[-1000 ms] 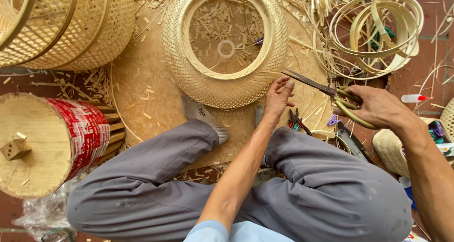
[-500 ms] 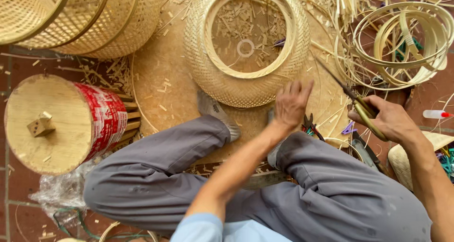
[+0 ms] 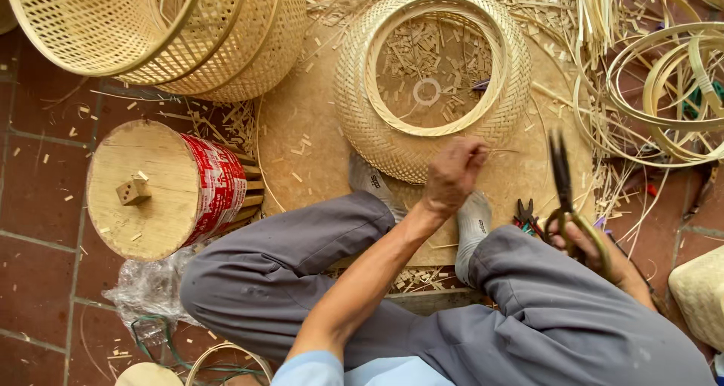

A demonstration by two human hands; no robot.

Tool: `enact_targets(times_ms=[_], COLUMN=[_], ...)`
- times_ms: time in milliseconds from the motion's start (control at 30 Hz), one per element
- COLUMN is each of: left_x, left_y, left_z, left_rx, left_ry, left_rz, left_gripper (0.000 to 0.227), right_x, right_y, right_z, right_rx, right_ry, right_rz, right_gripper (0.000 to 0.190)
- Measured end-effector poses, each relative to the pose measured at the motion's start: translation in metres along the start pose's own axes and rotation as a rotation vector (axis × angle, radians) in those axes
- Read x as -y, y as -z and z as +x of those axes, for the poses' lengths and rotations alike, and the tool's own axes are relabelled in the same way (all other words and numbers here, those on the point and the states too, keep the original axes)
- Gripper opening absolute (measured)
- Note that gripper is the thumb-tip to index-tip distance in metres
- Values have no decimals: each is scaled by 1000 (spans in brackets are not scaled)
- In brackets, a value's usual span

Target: The person sits on the floor and weaves thin bamboo strips into the rim of a partially completed basket. They use scissors to trim excess material and continue weaving the edge.

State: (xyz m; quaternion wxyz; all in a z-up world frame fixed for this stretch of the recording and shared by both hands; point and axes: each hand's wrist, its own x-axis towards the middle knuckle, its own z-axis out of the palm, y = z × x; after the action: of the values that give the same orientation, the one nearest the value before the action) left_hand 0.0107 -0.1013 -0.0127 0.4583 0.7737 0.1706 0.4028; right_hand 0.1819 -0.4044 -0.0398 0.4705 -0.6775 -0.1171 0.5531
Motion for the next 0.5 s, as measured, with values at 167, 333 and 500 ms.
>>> enact_targets(times_ms=[167,333,500], left_x=[2,9,10], left_y=[31,33,32], left_z=[-22,-37,-40], left_rx=[-171,-121,-73], left_ry=[284,274,319], left_rz=[-206,-313,-380], left_gripper=[15,16,15], right_x=[5,-4,0], right_y=[-50,-58,-72], right_z=[29,24,47], right_rx=[232,307,381], right_ry=[26,24,27], right_rz=[95,128,130], right_gripper=[47,48,49])
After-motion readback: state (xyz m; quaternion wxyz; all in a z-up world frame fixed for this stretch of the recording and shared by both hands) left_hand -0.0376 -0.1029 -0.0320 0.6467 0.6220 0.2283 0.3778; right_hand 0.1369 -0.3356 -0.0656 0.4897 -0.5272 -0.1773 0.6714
